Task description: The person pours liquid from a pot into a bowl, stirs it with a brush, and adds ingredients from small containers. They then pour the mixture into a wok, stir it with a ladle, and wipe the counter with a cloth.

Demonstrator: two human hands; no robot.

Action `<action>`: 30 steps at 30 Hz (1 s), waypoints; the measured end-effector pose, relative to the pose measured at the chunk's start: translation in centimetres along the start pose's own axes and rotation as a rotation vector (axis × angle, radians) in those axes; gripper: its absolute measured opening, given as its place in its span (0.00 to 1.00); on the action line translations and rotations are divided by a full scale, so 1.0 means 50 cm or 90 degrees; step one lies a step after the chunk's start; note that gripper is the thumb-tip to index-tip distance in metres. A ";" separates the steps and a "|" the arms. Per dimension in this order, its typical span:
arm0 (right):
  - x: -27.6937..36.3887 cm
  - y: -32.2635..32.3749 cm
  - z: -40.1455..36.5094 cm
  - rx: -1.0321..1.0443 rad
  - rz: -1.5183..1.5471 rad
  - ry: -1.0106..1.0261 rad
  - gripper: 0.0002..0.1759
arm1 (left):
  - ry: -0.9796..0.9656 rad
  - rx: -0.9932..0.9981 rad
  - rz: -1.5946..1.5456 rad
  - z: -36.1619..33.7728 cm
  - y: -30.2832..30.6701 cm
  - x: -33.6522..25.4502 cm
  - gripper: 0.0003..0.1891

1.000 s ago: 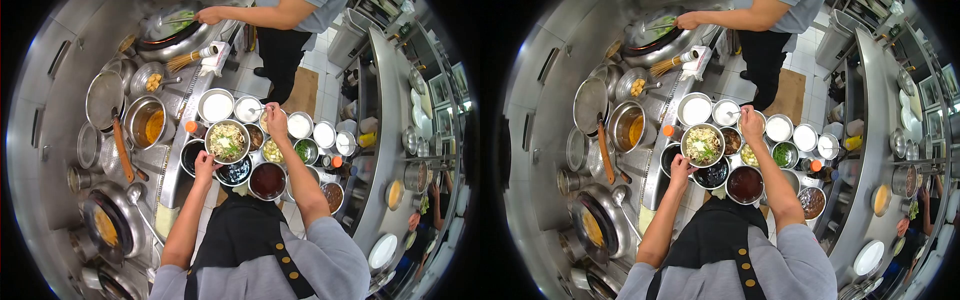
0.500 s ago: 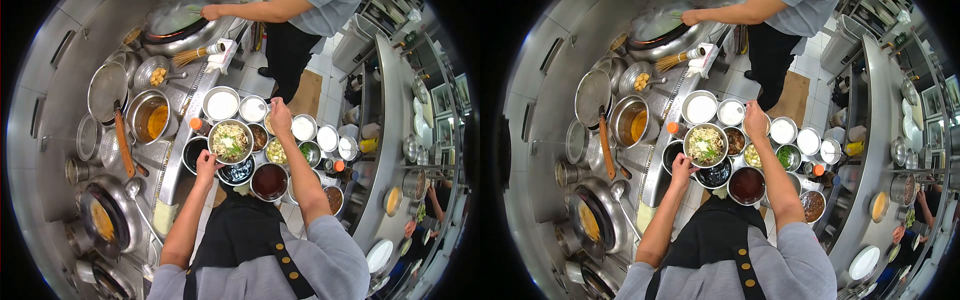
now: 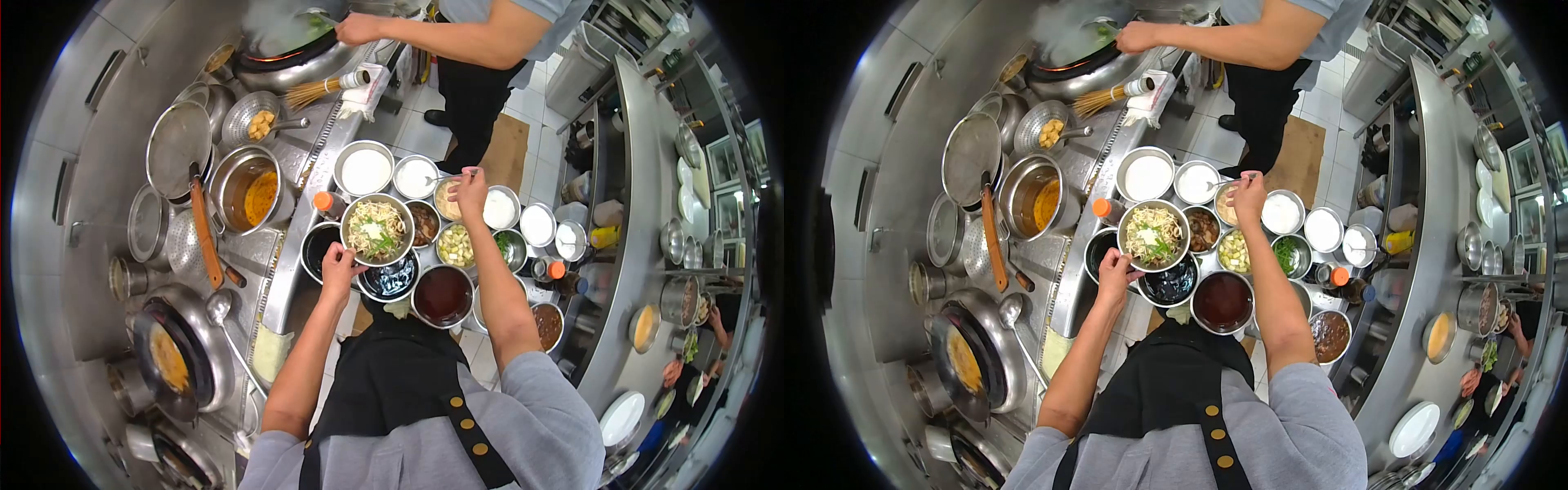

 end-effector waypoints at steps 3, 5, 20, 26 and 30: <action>-0.060 0.017 0.005 -0.012 0.139 -0.094 0.10 | -0.004 0.013 0.015 0.014 0.000 0.013 0.08; -0.067 0.029 -0.002 -0.019 0.217 -0.135 0.10 | -0.004 0.013 0.025 0.025 -0.005 0.016 0.08; 0.197 0.265 -0.121 -0.159 -0.194 0.289 0.08 | 0.030 0.043 -0.057 0.058 -0.133 0.017 0.07; 0.182 0.352 -0.158 -0.244 -0.348 0.306 0.07 | 0.010 0.030 -0.024 -0.042 -0.102 -0.006 0.06; 0.053 0.338 -0.104 -0.263 -0.411 0.348 0.08 | -0.003 0.012 -0.055 -0.133 -0.047 0.014 0.05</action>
Point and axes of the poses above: each hand's wrist, its own z-axis towards the middle knuckle, its own y-axis out of the back of the hand, x = y × z, the point moved 9 cm from there along z, towards the middle knuckle, and after that the axes turned 3 degrees about x, right-handed, at the moved point
